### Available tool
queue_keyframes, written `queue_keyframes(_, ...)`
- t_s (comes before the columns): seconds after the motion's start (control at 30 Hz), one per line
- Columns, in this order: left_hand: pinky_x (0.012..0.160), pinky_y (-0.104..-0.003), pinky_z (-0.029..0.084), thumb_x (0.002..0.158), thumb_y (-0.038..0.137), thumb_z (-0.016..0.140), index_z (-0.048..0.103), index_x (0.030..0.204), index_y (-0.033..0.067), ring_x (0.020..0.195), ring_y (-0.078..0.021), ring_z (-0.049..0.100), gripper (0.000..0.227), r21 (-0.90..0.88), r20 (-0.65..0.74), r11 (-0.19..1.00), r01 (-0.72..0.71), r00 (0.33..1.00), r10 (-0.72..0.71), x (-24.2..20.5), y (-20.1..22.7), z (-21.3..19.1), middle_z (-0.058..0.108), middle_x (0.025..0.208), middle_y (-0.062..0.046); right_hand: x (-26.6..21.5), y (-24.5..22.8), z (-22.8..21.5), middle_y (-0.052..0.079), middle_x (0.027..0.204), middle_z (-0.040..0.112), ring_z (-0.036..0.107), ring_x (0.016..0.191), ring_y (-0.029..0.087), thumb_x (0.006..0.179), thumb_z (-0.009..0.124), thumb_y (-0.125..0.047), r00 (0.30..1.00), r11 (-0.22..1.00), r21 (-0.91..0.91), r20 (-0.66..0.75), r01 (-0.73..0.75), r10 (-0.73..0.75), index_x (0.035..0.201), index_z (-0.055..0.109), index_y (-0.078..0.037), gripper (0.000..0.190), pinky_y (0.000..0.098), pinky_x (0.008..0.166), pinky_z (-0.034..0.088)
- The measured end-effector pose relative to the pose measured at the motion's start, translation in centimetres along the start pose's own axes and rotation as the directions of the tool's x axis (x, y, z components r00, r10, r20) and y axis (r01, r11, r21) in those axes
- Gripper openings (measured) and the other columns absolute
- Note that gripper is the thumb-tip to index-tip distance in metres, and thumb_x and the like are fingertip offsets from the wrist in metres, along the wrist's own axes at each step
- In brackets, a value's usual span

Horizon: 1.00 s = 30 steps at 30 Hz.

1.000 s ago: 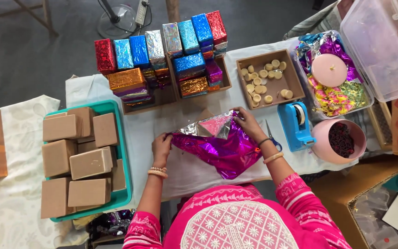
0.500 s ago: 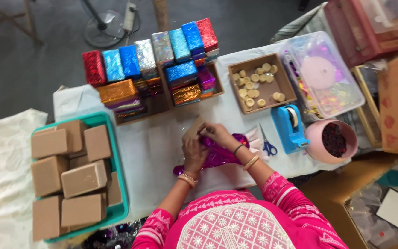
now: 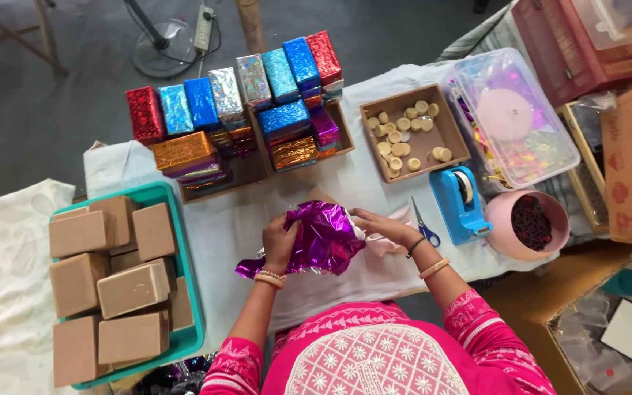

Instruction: Wrapping small cardboard boxes and products in decorative foil and securing them with tape and bows.

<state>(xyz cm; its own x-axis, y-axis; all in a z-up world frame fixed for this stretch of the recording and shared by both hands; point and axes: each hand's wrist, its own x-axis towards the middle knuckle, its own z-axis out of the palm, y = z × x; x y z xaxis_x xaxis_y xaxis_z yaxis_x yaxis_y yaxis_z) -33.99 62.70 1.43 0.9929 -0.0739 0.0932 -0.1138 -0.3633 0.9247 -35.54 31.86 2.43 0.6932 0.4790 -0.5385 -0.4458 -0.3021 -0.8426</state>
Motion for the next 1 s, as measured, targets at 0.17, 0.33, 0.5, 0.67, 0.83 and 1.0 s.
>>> queue_keyframes(0.17,0.075,-0.041,0.055,0.083,0.019,0.080,0.075,0.103,0.0085,0.082,-0.0320,0.070,0.023,0.241,-0.151,0.970,0.045,0.988,-0.009,1.0,1.8,0.0,0.072,0.090,-0.013,0.1,-1.3,1.5,0.008,0.155,0.047,0.046,0.141,0.021,0.086,0.062,-0.068,0.991,0.976,0.178,0.012,0.126,-0.131,0.159,0.032,-0.011,0.097,0.0393,0.112,0.039)
queue_keyframes(0.33,0.075,-0.041,0.055,0.081,0.019,0.079,0.076,0.100,0.0105,0.084,-0.0305,0.069,0.021,0.260,-0.276,0.961,0.099,0.961,-0.025,1.1,3.6,-0.8,0.072,0.091,-0.010,-0.2,-1.7,1.5,0.010,0.155,0.044,0.044,0.140,0.022,0.076,0.083,-0.044,0.949,0.905,0.327,0.067,0.271,-0.308,0.161,0.026,-0.012,0.108,0.0389,0.111,0.040)
queue_keyframes(0.5,0.074,-0.041,0.054,0.082,0.021,0.082,0.074,0.093,0.0093,0.085,-0.0315,0.068,0.018,0.270,-0.338,0.959,0.086,0.941,0.010,0.6,3.5,-1.5,0.073,0.090,-0.009,3.0,2.2,1.9,0.005,0.139,0.056,0.053,0.123,0.014,0.087,0.078,-0.019,0.953,0.904,0.303,-0.077,0.302,-0.292,0.147,0.043,-0.007,0.070,0.0322,0.103,0.045)
queue_keyframes(0.67,0.070,-0.040,0.052,0.089,0.028,0.083,0.071,0.092,0.0039,0.073,-0.0321,0.064,0.027,0.184,-0.329,0.979,0.091,0.944,-0.026,0.1,0.4,-2.8,0.068,0.083,-0.014,6.1,5.0,1.5,0.002,0.106,0.073,0.065,0.090,0.010,0.105,0.062,-0.015,0.909,0.794,0.515,-0.403,0.323,-0.109,0.123,0.066,0.000,0.023,0.0280,0.082,0.054)
queue_keyframes(0.83,0.063,-0.037,0.050,0.096,0.032,0.074,0.069,0.092,0.0019,0.062,-0.0285,0.060,0.031,0.014,-0.533,0.973,0.230,0.825,-0.187,0.2,-4.7,-4.7,0.070,0.074,-0.015,7.1,4.7,0.8,-0.001,0.095,0.072,0.060,0.082,0.007,0.103,0.063,-0.015,0.730,0.930,0.101,-0.652,0.354,-0.207,0.117,0.068,-0.001,0.020,0.0263,0.076,0.052)
queue_keyframes(1.0,0.063,-0.040,0.050,0.098,0.033,0.072,0.069,0.092,0.0015,0.061,-0.0322,0.059,0.033,0.109,-0.548,0.951,0.288,0.816,-0.185,0.5,-7.1,-6.3,0.068,0.075,-0.017,6.9,2.9,1.5,0.011,0.085,0.069,0.060,0.075,0.015,0.097,0.062,-0.007,0.664,0.945,-0.255,-0.673,0.204,-0.325,0.112,0.070,-0.003,0.018,0.0318,0.073,0.053)
